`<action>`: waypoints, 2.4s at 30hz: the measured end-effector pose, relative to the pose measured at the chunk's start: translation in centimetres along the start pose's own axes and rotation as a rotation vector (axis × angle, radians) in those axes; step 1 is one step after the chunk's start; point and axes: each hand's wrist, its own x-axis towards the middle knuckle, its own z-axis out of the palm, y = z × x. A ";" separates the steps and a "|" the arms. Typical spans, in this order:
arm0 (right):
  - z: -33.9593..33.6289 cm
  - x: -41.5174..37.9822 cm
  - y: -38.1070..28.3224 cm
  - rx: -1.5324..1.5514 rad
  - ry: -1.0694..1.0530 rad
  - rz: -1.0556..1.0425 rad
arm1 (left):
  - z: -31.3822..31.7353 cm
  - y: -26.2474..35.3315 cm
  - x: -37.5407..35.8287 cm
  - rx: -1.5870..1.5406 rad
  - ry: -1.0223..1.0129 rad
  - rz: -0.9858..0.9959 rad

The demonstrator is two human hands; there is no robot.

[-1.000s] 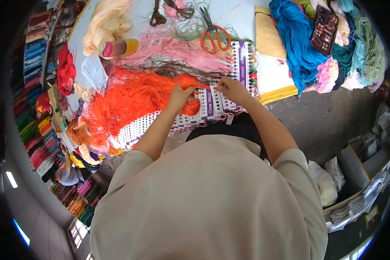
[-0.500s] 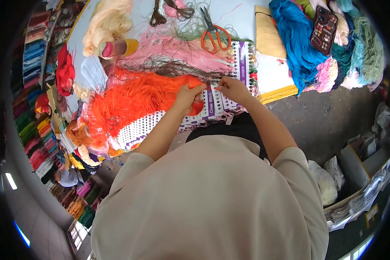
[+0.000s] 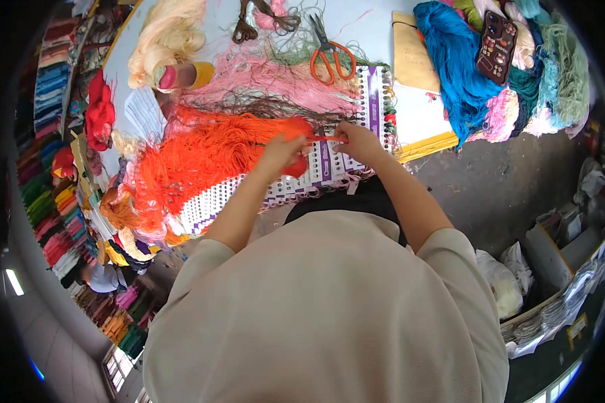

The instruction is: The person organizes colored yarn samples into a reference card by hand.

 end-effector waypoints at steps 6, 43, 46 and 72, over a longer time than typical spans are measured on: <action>1.1 0.2 0.2 -0.122 0.120 -0.010 | -14.2 3.5 -9.2 -0.661 -0.299 0.137; 3.0 -9.5 -22.1 1.020 0.109 -0.259 | -1.5 7.1 -17.3 -0.660 -0.099 0.643; 2.8 -9.5 -22.0 1.089 0.082 -0.244 | -1.6 7.0 -17.2 -0.687 -0.103 0.649; 2.5 -9.2 -22.3 1.060 0.152 -0.163 | -0.9 7.8 -16.7 -0.716 -0.140 0.630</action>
